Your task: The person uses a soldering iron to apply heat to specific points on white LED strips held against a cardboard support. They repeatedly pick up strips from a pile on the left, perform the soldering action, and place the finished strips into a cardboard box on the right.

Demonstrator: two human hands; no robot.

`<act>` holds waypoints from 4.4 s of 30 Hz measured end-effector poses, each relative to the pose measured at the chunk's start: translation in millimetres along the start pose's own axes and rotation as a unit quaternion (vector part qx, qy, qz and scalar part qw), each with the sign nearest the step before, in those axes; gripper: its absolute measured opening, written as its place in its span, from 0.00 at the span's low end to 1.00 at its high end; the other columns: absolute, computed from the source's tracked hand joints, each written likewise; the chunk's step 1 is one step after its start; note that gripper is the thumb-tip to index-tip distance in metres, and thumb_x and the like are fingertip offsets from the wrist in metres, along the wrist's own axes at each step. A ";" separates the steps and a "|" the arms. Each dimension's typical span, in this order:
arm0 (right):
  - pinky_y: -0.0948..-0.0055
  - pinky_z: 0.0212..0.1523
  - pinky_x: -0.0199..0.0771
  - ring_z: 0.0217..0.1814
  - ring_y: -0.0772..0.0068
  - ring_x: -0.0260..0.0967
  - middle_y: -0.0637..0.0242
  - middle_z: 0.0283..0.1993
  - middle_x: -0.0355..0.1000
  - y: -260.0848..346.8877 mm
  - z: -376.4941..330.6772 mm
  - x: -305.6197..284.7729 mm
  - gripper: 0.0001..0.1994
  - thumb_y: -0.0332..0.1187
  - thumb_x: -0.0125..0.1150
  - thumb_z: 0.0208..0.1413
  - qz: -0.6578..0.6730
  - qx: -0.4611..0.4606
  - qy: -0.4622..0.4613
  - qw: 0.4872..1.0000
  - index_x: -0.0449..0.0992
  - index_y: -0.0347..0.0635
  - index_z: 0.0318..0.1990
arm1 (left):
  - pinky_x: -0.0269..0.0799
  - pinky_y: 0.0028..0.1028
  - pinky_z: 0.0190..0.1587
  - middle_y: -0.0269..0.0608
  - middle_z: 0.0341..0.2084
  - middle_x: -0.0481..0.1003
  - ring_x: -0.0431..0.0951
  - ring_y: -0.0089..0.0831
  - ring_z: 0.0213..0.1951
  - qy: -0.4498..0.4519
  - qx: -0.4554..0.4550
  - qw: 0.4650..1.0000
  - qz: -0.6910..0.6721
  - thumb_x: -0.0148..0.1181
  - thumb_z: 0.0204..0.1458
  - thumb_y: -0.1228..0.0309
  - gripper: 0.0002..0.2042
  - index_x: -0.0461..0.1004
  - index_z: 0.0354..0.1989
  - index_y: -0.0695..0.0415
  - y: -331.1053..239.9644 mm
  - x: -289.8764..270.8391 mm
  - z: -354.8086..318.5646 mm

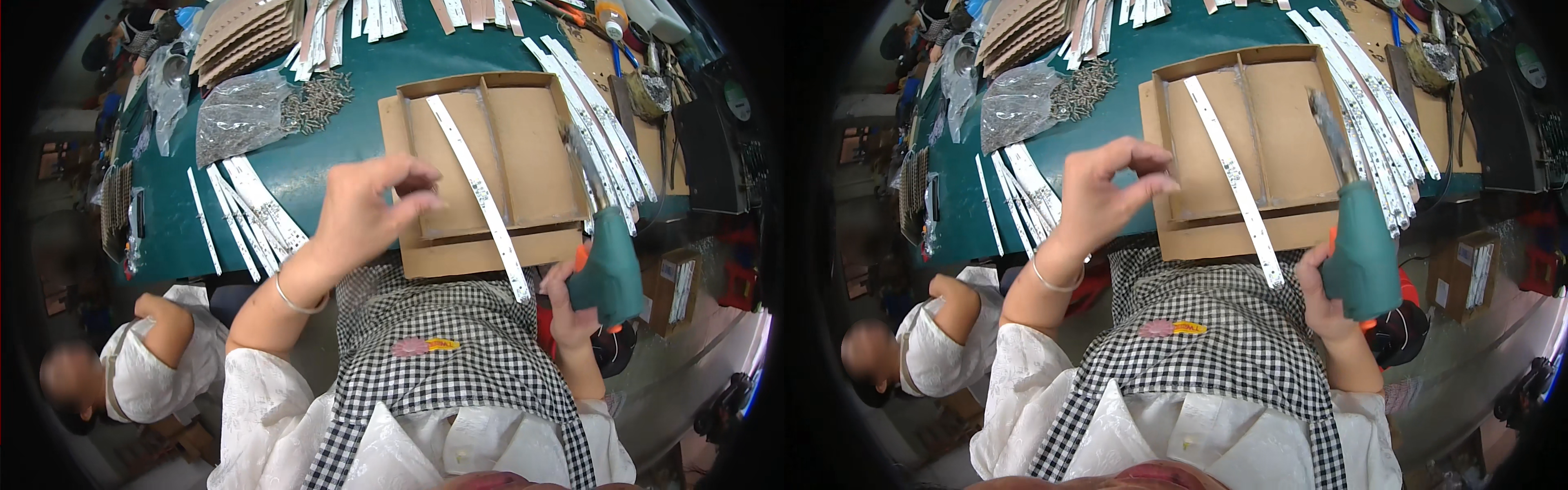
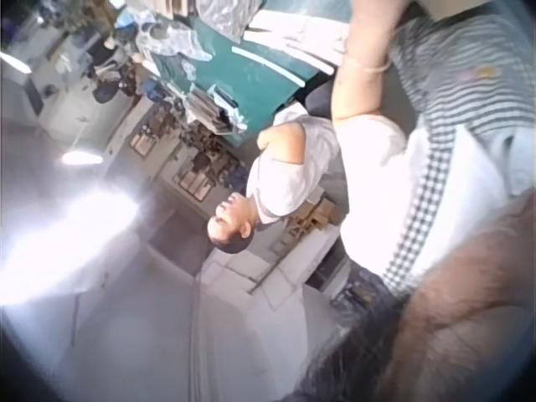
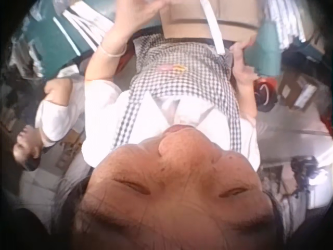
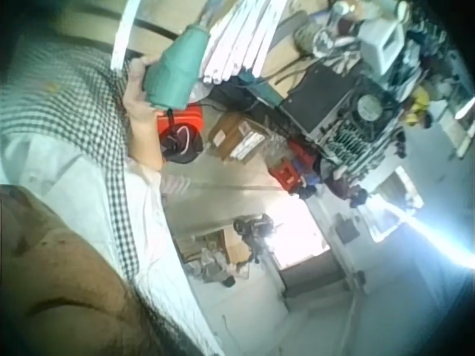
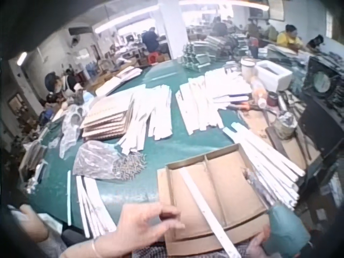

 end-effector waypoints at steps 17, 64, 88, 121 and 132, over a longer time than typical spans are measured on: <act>0.78 0.36 0.80 0.36 0.79 0.78 0.66 0.37 0.78 37.6 66.3 54.2 0.11 0.17 0.67 0.53 0.105 0.042 -0.012 0.994 0.76 0.36 0.43 | 0.72 0.28 0.28 0.39 0.26 0.80 0.79 0.31 0.25 -0.056 0.243 0.968 0.036 0.77 0.35 0.77 0.30 0.74 0.53 0.61 -44.4 50.3 -17.9; 0.73 0.41 0.80 0.39 0.71 0.80 0.60 0.39 0.79 -9.7 54.7 35.0 0.19 0.20 0.69 0.52 0.003 0.049 -0.001 0.999 0.70 0.30 0.51 | 0.60 0.32 0.47 0.30 0.24 0.79 0.78 0.25 0.33 -0.103 0.095 0.980 0.139 0.73 0.39 0.79 0.08 0.84 0.30 0.53 19.7 60.9 1.2; 0.71 0.45 0.78 0.43 0.65 0.80 0.58 0.46 0.79 -11.5 53.0 31.2 0.29 0.25 0.72 0.48 -0.099 0.061 0.035 0.993 0.65 0.29 0.57 | 0.57 0.36 0.53 0.27 0.23 0.77 0.77 0.23 0.35 -0.065 0.067 0.988 0.125 0.73 0.39 0.77 0.09 0.86 0.31 0.50 27.0 61.4 5.7; 0.71 0.42 0.80 0.41 0.68 0.82 0.59 0.42 0.80 -8.0 55.6 32.8 0.28 0.22 0.72 0.48 -0.032 0.079 0.040 0.996 0.65 0.30 0.57 | 0.56 0.42 0.57 0.28 0.24 0.78 0.77 0.26 0.37 -0.045 0.077 0.988 0.123 0.75 0.40 0.75 0.09 0.84 0.30 0.51 18.9 62.3 8.4; 0.72 0.42 0.79 0.42 0.68 0.81 0.60 0.42 0.78 -10.9 54.6 32.8 0.27 0.22 0.72 0.48 -0.013 0.075 0.036 0.996 0.66 0.31 0.56 | 0.56 0.42 0.57 0.26 0.26 0.79 0.76 0.27 0.36 -0.053 0.119 0.979 0.158 0.75 0.39 0.75 0.09 0.84 0.30 0.51 19.9 62.1 8.6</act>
Point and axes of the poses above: each hand's wrist, its own z-axis towards the middle knuckle, its own x-axis out of the palm, y = z × x, the point moved 3 cm from there along z, towards the middle knuckle
